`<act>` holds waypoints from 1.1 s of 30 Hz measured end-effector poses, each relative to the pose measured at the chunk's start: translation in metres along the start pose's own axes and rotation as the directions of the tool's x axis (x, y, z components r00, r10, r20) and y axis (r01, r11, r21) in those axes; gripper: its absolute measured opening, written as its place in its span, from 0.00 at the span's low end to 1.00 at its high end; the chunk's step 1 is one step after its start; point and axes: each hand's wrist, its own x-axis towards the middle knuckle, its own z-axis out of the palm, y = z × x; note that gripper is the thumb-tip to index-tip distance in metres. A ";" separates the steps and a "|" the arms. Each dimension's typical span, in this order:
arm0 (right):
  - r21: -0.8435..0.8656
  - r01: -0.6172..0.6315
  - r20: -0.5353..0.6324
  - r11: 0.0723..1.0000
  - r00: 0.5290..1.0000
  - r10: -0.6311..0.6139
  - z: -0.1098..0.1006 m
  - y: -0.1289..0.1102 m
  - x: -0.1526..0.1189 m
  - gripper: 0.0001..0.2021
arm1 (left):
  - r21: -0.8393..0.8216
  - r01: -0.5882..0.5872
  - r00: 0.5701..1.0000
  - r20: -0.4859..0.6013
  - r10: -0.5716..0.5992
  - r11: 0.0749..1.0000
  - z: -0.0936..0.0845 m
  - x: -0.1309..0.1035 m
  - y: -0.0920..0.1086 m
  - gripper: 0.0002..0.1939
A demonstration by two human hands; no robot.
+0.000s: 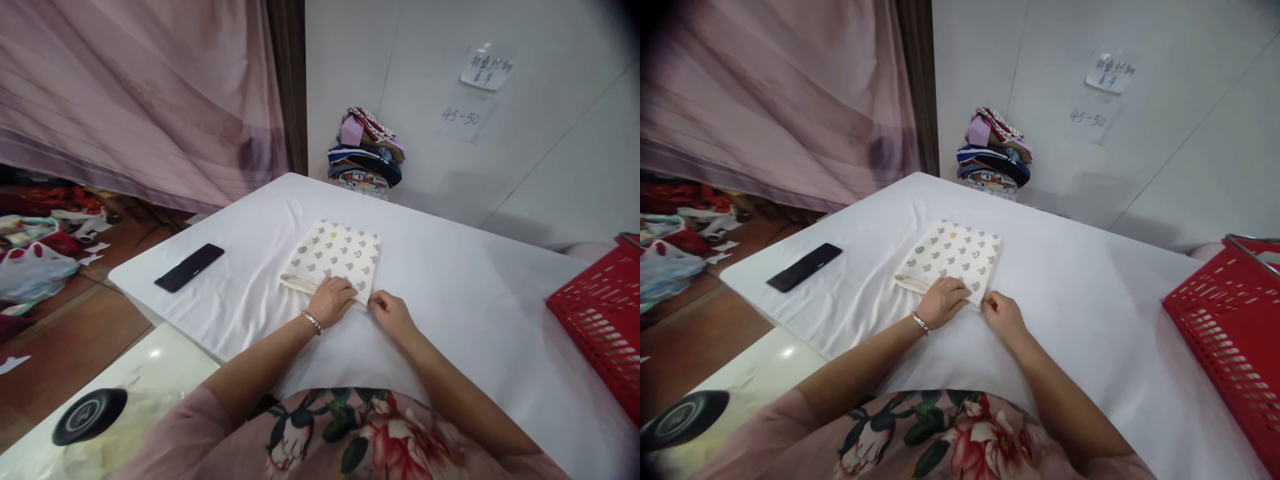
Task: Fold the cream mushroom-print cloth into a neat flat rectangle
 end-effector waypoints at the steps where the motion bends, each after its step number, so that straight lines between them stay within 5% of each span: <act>1: 0.004 -0.015 0.013 1.000 1.000 0.015 0.000 0.000 0.000 0.06 | -0.008 0.013 1.000 -0.007 -0.013 1.000 0.001 0.000 0.000 0.10; 8: 0.077 -0.038 0.038 0.996 0.999 0.035 0.002 -0.001 0.001 0.07 | -0.031 0.101 0.993 -0.056 -0.102 0.994 0.004 0.003 0.005 0.10; 18: 0.223 0.000 0.022 0.975 1.000 -0.005 0.001 -0.015 -0.006 0.07 | 0.010 0.081 0.994 -0.072 -0.080 0.997 0.007 0.002 0.009 0.08; 33: -0.091 0.115 -0.061 0.989 0.991 -0.121 0.014 -0.011 -0.006 0.07 | -0.082 0.047 0.993 -0.105 -0.056 0.996 0.007 -0.005 0.007 0.11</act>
